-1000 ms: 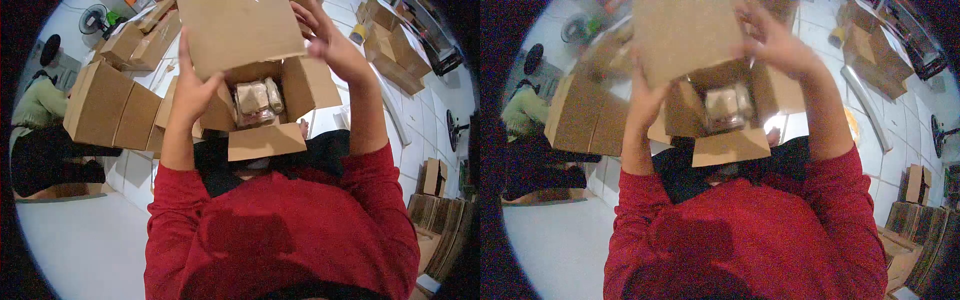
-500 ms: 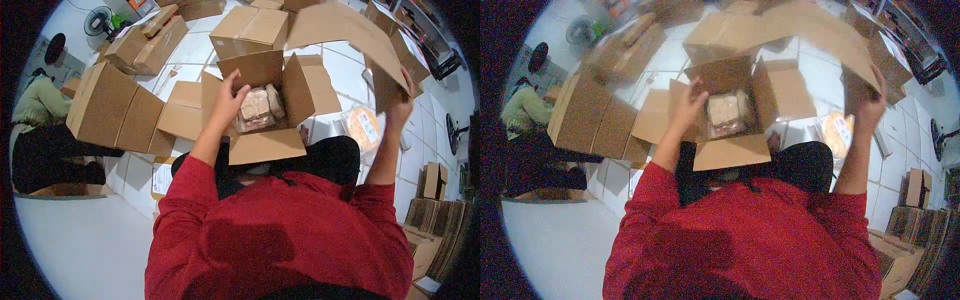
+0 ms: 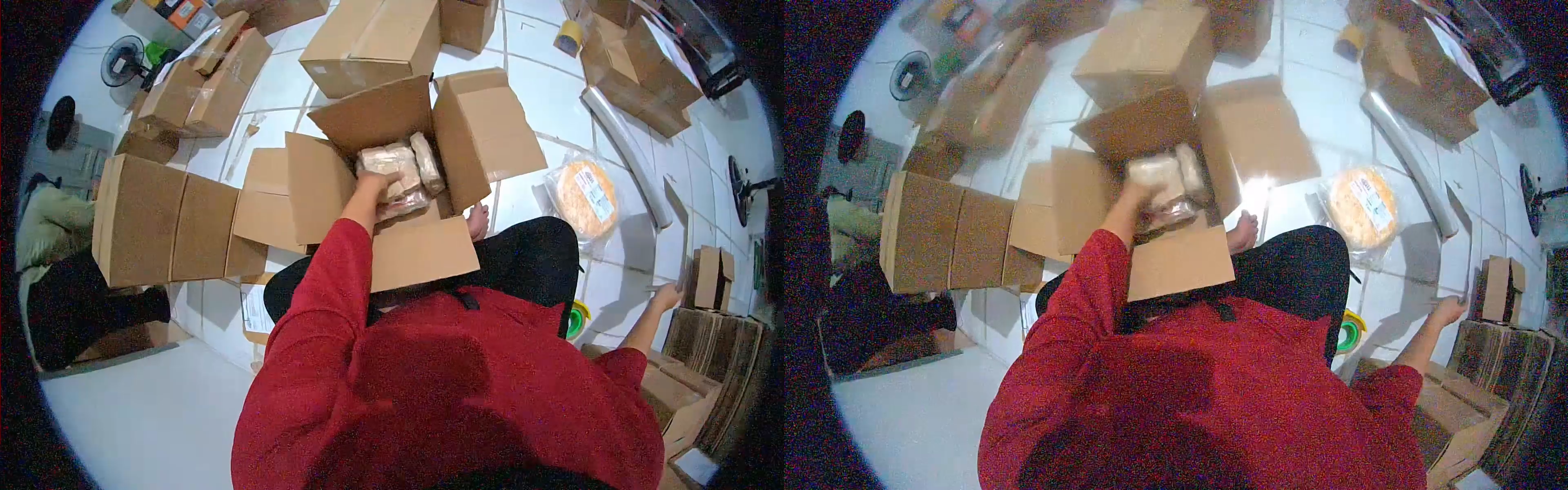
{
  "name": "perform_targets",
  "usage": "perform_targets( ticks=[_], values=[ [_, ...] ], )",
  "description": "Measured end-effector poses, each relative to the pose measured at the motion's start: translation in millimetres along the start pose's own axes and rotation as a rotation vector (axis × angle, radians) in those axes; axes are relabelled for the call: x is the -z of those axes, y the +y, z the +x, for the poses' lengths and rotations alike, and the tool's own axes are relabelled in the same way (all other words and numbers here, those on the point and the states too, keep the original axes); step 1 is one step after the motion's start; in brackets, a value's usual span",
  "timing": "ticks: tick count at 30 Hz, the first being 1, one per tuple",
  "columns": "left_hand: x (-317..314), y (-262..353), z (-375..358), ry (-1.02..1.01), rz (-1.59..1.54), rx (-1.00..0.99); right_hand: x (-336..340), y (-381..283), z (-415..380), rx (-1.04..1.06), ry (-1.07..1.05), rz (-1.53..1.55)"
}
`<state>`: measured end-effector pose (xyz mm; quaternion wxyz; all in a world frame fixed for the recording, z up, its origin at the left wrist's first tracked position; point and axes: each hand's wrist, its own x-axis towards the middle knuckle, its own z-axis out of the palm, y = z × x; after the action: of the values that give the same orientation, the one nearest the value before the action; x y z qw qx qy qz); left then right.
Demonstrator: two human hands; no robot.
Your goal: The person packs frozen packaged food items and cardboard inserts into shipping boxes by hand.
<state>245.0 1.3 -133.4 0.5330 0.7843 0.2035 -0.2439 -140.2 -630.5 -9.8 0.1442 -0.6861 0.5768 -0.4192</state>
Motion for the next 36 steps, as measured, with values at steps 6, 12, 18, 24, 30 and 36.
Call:
perform_targets(
  ticks=[6,12,18,24,30,36],
  values=[
    [29,74,-89,0.074,0.136,-0.236,-36,62,22,-0.220,0.020,-0.077],
    [43,56,-116,0.571,1.251,-1.082,-43,56,23,-0.199,0.071,-0.004],
    [26,38,-119,0.232,1.381,-0.780,-39,57,4,-0.355,0.061,0.398],
    [12,29,-89,0.318,1.197,-0.922,-37,118,63,-0.461,0.019,0.386],
    [-38,102,-132,0.230,1.069,-0.636,-24,98,66,-0.426,-0.007,0.302],
    [-74,96,-117,0.217,0.645,-0.417,-20,64,34,0.001,0.165,-0.097]
  ],
)
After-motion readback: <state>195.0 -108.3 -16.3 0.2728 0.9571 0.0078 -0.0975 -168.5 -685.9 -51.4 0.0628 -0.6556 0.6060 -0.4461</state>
